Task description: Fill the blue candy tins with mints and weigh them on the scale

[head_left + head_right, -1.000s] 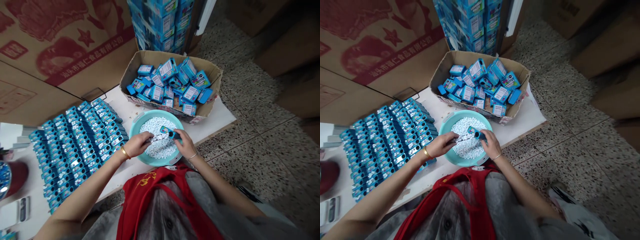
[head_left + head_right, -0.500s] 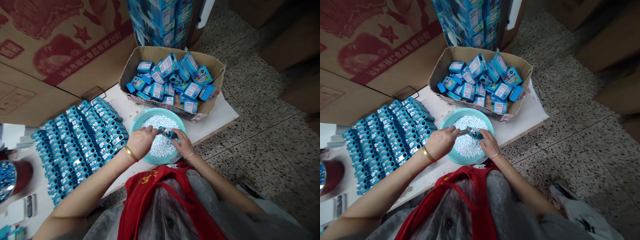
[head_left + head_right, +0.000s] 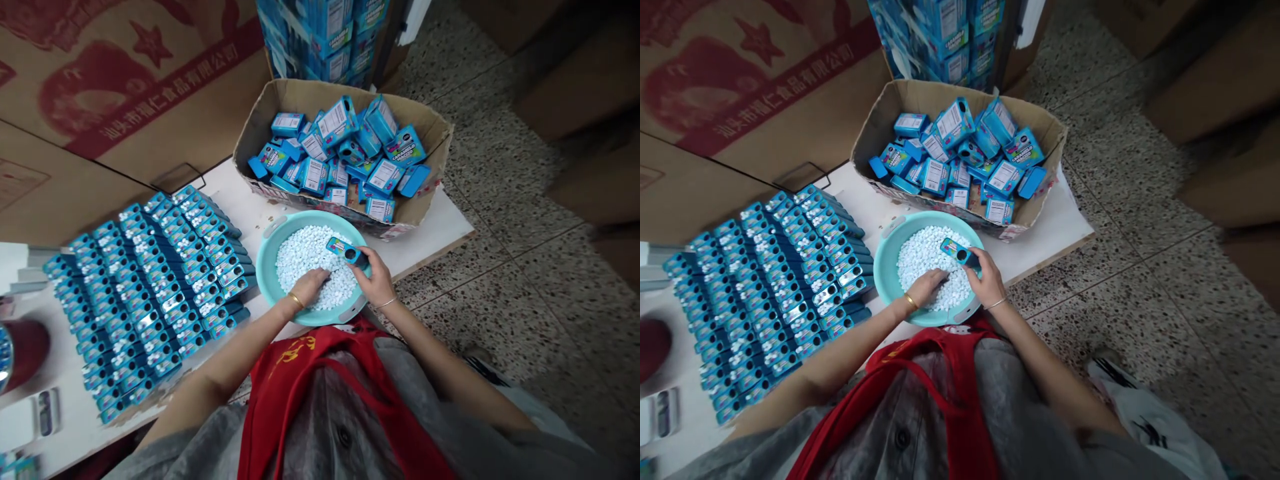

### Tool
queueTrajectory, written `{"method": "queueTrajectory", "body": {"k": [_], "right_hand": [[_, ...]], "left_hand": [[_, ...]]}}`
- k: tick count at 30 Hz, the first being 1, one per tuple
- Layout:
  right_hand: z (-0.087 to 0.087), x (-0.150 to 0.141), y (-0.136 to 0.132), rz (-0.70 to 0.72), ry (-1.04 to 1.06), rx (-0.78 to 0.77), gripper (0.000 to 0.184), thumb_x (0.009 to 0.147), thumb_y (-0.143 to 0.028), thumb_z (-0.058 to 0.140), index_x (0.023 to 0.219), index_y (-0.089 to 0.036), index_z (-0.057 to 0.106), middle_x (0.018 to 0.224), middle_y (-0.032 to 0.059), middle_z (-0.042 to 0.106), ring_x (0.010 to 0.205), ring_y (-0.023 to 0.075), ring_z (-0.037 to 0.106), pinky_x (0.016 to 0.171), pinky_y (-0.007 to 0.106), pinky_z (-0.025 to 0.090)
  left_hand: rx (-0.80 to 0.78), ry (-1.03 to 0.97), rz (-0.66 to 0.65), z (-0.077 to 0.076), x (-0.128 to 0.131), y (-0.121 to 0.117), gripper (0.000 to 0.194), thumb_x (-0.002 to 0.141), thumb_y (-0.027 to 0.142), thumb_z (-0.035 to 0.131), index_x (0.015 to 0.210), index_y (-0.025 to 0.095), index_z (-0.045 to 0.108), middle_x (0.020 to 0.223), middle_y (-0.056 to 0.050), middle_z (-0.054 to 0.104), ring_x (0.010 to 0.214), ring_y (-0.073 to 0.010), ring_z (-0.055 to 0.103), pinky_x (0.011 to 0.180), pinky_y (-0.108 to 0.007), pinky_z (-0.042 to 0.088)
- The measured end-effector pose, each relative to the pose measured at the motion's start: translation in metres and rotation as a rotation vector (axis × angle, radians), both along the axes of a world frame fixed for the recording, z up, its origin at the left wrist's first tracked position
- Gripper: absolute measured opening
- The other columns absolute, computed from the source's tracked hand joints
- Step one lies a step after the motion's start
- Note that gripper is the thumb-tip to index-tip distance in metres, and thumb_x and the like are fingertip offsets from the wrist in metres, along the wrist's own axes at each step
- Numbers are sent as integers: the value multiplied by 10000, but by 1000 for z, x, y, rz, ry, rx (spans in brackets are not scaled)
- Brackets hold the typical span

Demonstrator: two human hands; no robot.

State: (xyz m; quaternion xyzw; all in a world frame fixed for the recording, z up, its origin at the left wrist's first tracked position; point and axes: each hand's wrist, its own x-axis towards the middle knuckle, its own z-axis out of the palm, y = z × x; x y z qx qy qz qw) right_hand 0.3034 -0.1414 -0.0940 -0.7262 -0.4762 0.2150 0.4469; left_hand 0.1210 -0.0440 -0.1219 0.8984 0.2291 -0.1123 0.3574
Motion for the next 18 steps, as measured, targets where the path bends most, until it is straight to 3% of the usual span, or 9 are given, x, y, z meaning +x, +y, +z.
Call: {"method": "queueTrajectory", "body": {"k": [3,5,10,14,18], "right_hand": [[-3,3,0,-33,52,2,387,830,-330,582,1192,-229,489,1118,98,609,1026,258,587,898,433,485],[-4,5,0,-44,78,3,396,828,-336,588,1195,-229,484,1116,98,606,1017,256,589,891,437,488],[-1,1,0,9,17,27,359,835,-264,553,1188,-228,498,1125,107,608,1054,260,581,915,446,481],[1,-10,2,100,-18,40,365,838,-197,504,1202,-216,500,1165,125,596,1119,269,557,970,473,455],[2,-20,5,148,-35,58,394,834,-160,485,1222,-225,491,1191,118,587,1145,258,541,1001,473,442]], "left_hand": [[-77,-75,6,10,-11,6,298,910,173,425,1198,158,503,1125,-91,597,1032,-167,567,919,-307,460],[-114,-124,20,26,-23,17,291,922,211,422,1198,149,492,1128,-100,596,1024,-164,576,904,-301,469],[-133,-270,38,92,-41,46,267,938,258,413,1169,152,492,1069,-103,604,985,-163,582,883,-313,474],[106,-76,-41,143,-24,55,247,930,207,408,1146,158,515,1049,-91,606,947,-169,590,819,-299,486],[385,252,-178,182,11,43,231,922,140,387,1051,154,579,982,-90,610,879,-185,598,712,-285,483]]}}
